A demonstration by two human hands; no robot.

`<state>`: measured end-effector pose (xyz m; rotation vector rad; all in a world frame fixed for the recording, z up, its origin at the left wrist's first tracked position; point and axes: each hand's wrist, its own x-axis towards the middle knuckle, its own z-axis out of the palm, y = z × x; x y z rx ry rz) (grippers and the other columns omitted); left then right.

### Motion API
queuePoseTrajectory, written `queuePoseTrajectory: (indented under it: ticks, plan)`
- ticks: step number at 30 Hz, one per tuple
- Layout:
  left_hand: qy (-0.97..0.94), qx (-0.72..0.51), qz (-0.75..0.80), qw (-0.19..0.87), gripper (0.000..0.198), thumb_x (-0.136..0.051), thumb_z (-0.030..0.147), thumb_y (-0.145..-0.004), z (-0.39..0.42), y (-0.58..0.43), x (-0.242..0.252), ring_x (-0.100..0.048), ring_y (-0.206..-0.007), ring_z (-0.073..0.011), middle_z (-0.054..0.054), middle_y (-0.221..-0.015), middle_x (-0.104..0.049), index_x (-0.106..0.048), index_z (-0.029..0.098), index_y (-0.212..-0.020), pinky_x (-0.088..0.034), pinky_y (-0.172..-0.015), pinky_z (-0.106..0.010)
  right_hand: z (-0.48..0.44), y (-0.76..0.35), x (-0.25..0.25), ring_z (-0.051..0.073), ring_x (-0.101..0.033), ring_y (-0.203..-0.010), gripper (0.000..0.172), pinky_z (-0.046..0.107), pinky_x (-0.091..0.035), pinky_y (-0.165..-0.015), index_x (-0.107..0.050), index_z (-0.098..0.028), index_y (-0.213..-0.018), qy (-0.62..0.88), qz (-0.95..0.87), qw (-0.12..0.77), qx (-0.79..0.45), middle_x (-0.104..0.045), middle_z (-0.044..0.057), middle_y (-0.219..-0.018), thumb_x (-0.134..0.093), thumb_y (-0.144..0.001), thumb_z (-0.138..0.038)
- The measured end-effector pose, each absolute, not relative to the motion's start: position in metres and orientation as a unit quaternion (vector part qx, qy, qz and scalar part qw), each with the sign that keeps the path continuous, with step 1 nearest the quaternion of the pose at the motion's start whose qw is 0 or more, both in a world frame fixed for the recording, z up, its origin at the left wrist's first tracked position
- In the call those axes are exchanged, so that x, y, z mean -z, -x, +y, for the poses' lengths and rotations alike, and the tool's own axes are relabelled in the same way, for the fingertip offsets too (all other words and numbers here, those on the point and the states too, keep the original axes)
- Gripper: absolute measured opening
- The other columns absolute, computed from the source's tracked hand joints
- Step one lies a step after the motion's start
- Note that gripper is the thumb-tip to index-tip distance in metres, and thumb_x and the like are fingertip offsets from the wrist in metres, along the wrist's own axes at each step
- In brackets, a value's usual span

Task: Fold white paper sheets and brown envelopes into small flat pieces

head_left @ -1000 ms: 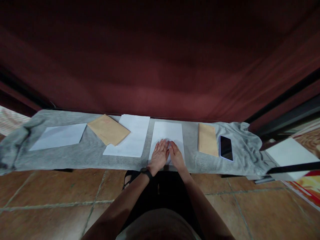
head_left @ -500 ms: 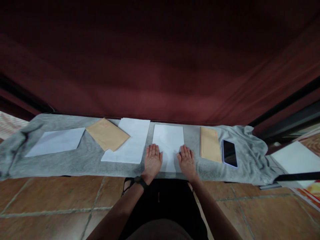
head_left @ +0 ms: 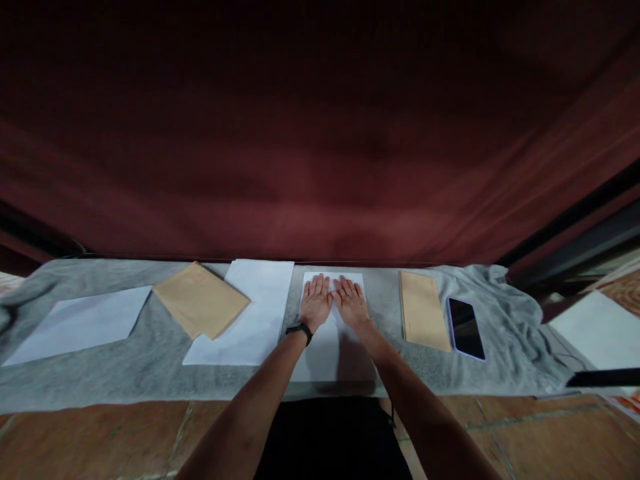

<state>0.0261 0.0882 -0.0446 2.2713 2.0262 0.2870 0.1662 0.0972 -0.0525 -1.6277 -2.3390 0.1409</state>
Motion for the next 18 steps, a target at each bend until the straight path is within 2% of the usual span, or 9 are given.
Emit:
queuePoseTrajectory:
  ticks: [5, 12, 15, 18]
  plan:
    - [-0.708, -0.109, 0.697, 0.02, 0.06, -0.03, 0.033, -0.103, 0.098, -0.012, 0.052, -0.023, -0.154, -0.0267, -0.016, -0.163, -0.032, -0.033, 0.006, -0.157, -0.018, -0.126, -0.045, 0.114, -0.178, 0.059, 0.028, -0.035, -0.149, 0.056, 0.049, -0.023, -0.122, -0.038, -0.013, -0.155, 0.614, -0.777, 0.135, -0.022, -0.035, 0.014, -0.161, -0.03, -0.107, -0.04]
    - [-0.682, -0.134, 0.719, -0.004, 0.06, -0.032, 0.036, -0.104, 0.073, -0.006, 0.052, -0.028, -0.152, -0.0288, -0.019, -0.161, -0.035, -0.038, 0.003, -0.154, -0.025, -0.124, -0.045, 0.111, -0.185, 0.057, 0.031, -0.04, -0.146, 0.059, 0.05, -0.028, -0.119, -0.041, -0.005, -0.152, 0.651, -0.744, 0.152, 0.009, -0.041, 0.02, -0.157, -0.03, -0.106, -0.039]
    - [-0.686, -0.154, 0.71, -0.032, 0.06, -0.032, 0.037, -0.104, 0.038, -0.008, 0.051, -0.027, -0.152, -0.0318, -0.019, -0.162, -0.032, -0.038, 0.004, -0.154, -0.027, -0.122, -0.049, 0.077, -0.181, 0.059, 0.03, -0.042, -0.144, 0.056, 0.051, -0.028, -0.119, -0.041, -0.009, -0.153, 0.624, -0.76, 0.177, 0.03, -0.043, 0.018, -0.157, -0.03, -0.106, -0.037]
    - [-0.739, -0.158, 0.653, -0.047, 0.055, -0.035, 0.038, -0.104, -0.008, -0.009, 0.054, -0.028, -0.152, -0.0308, -0.011, -0.163, -0.034, -0.039, 0.017, -0.155, -0.028, -0.122, -0.053, 0.025, -0.181, 0.066, 0.027, -0.038, -0.148, 0.051, 0.05, -0.026, -0.121, -0.041, -0.021, -0.154, 0.552, -0.814, 0.175, 0.033, -0.038, 0.01, -0.161, -0.034, -0.106, -0.036]
